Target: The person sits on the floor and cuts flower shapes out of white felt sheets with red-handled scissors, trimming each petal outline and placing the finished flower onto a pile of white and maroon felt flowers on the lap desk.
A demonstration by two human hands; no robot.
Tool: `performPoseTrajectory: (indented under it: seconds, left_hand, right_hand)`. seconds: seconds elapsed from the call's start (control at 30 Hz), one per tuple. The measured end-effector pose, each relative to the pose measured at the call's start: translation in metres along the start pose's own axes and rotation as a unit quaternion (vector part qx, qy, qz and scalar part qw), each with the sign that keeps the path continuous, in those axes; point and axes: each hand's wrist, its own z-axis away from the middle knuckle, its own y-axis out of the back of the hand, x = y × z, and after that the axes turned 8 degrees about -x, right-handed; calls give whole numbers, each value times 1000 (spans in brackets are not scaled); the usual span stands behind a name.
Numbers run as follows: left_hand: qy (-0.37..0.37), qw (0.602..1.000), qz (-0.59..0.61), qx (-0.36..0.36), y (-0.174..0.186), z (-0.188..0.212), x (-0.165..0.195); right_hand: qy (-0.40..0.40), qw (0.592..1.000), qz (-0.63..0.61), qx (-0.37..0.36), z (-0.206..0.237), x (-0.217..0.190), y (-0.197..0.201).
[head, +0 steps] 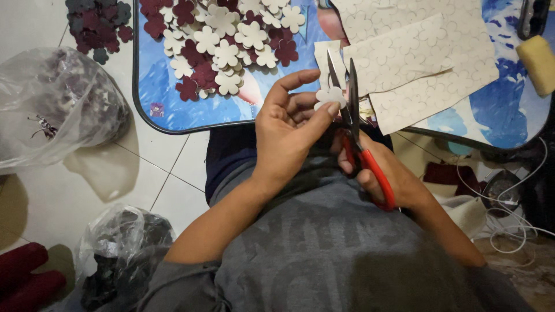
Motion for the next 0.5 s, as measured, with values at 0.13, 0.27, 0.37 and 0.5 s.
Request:
performPoseTrajectory:
  seconds: [0.13,0.27,0.37,0.5]
  left_hand:
    - [6,999,-35,0,-1,3,2]
    - [6,999,-45,-5,-1,2,4]
    - [6,999,-51,-10,0,3,5]
    - [1,999,-48,-17,1,3,7]
  right_hand:
    - [-6,1000,0,9,-1,-3,-1]
    - [2,1000,1,9,-2,-1,-1]
    - [0,1000,-12,1,-1,1,-1]
    - [-3,998,-55,-12,0,3,0]
